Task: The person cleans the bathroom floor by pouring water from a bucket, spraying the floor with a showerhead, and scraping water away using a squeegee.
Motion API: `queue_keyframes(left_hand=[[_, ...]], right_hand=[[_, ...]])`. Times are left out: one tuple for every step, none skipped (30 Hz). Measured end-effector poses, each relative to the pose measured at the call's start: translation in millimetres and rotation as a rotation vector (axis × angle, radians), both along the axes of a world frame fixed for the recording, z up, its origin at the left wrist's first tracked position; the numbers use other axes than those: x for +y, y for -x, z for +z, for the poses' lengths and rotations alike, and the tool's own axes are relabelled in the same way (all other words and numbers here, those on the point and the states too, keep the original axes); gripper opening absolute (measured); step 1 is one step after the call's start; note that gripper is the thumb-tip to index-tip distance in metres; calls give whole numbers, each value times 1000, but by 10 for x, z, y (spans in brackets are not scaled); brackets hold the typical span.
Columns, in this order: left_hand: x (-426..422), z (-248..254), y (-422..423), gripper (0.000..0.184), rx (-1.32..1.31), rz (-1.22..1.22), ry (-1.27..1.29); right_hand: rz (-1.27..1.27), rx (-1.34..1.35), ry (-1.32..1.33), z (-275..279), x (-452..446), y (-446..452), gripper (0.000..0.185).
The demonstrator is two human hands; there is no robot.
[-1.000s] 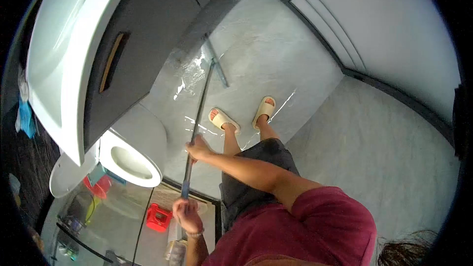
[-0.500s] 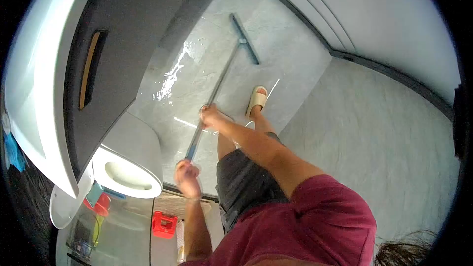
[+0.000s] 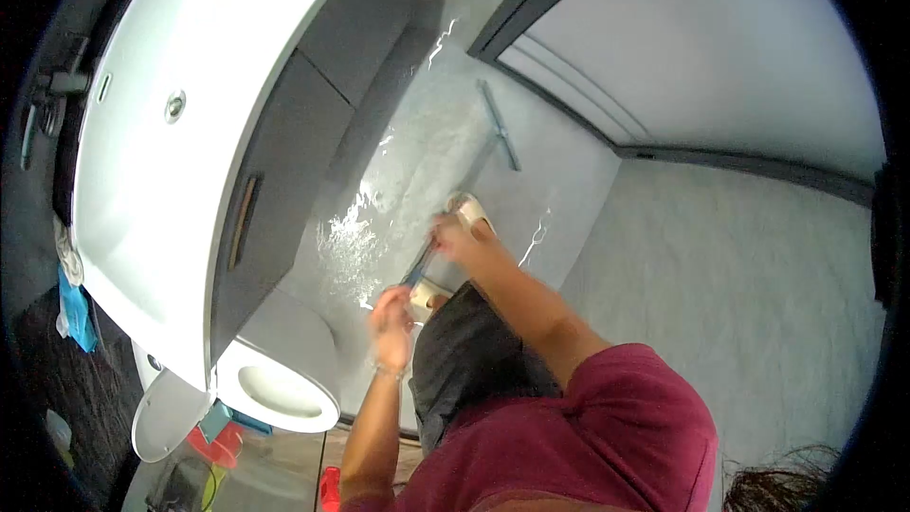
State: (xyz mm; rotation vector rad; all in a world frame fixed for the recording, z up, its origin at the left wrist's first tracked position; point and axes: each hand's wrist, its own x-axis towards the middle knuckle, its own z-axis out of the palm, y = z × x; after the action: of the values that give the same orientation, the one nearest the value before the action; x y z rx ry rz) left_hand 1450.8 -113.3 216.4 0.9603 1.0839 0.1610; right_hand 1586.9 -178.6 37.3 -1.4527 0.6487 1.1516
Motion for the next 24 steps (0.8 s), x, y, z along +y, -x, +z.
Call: queue_keyframes(left_hand=[[-119, -487, -292, 18, -133, -243, -248], [-148, -573, -766, 18, -118, -210, -132], [-145, -822, -1127, 17, -170, -251, -159], [-87, -1070, -1474, 16, -218, -288, -187], [97, -1119, -1731, 16, -211, -256, -190], [311, -1110, -1907, 16, -158, -192, -194], [514, -1087, -1985, 15, -99, -139, -197], [729, -984, -1932, 19, -131, -132, -422], [948, -866, -1881, 23, -139, -112, -655], [1223, -536, -1810, 22, -80, 120, -34], [1453, -498, -1714, 20, -29, 245, 6], [1640, -422, -1647, 20, 51, 309, -37], [1778, -387, -1571, 18, 61, 359, 17], [1832, -405, -1499, 16, 64, 430, 52], [1873, -385, -1456, 16, 90, 419, 54], [1779, -325, -1377, 17, 105, 392, 56], [1681, -281, -1267, 17, 111, 368, 25], [1659, -248, -1168, 18, 127, 349, 10], [1643, -151, -1180, 18, 110, 419, 6], [1642, -193, -1104, 18, 83, 453, 18], [1688, -227, -1087, 18, 94, 453, -24], [1723, -216, -1134, 18, 103, 423, -51], [1885, -154, -1128, 18, 80, 353, -90], [2085, -142, -1057, 18, 71, 395, -64]], right_hand=[[-290, 209, 13, -15, -193, -524, 15], [-550, 286, -118, -619, -499, -823, 10], [-485, 192, 61, -365, -453, -1152, 11], [-457, 192, 60, -596, -365, -1393, 11], [-396, 177, 64, -1068, -332, -1566, 12], [-340, 169, 74, -1528, -306, -1666, 15], [-295, 168, 82, -1763, -238, -1718, 18], [-210, 199, 83, -1445, 94, -1746, 12], [-124, 228, 63, -783, 661, -1786, 9], [-127, 177, 59, -342, 1104, -1757, 2], [-44, 68, -33, -311, 1516, -1648, 4], [-174, 207, -5, -264, 1838, -1575, 5], [-205, 224, 84, -291, 2030, -1472, 6], [-170, 208, 38, -294, 2059, -1395, 6], [-123, 220, 98, -312, 2097, -1327, 6], [-92, 222, 155, -236, 2011, -1263, 7], [-22, 246, 135, -266, 1944, -1176, 8], [51, 276, 134, -312, 1917, -1077, 10], [162, 251, 121, -262, 1927, -1036, 12], [176, 256, 127, -213, 1945, -999, 12], [181, 253, 132, -242, 2020, -999, 12], [155, 247, 149, -144, 2052, -1072, 12], [146, 271, 177, -68, 2212, -1093, 12], [184, 254, 207, -71, 2395, -1057, 12]])
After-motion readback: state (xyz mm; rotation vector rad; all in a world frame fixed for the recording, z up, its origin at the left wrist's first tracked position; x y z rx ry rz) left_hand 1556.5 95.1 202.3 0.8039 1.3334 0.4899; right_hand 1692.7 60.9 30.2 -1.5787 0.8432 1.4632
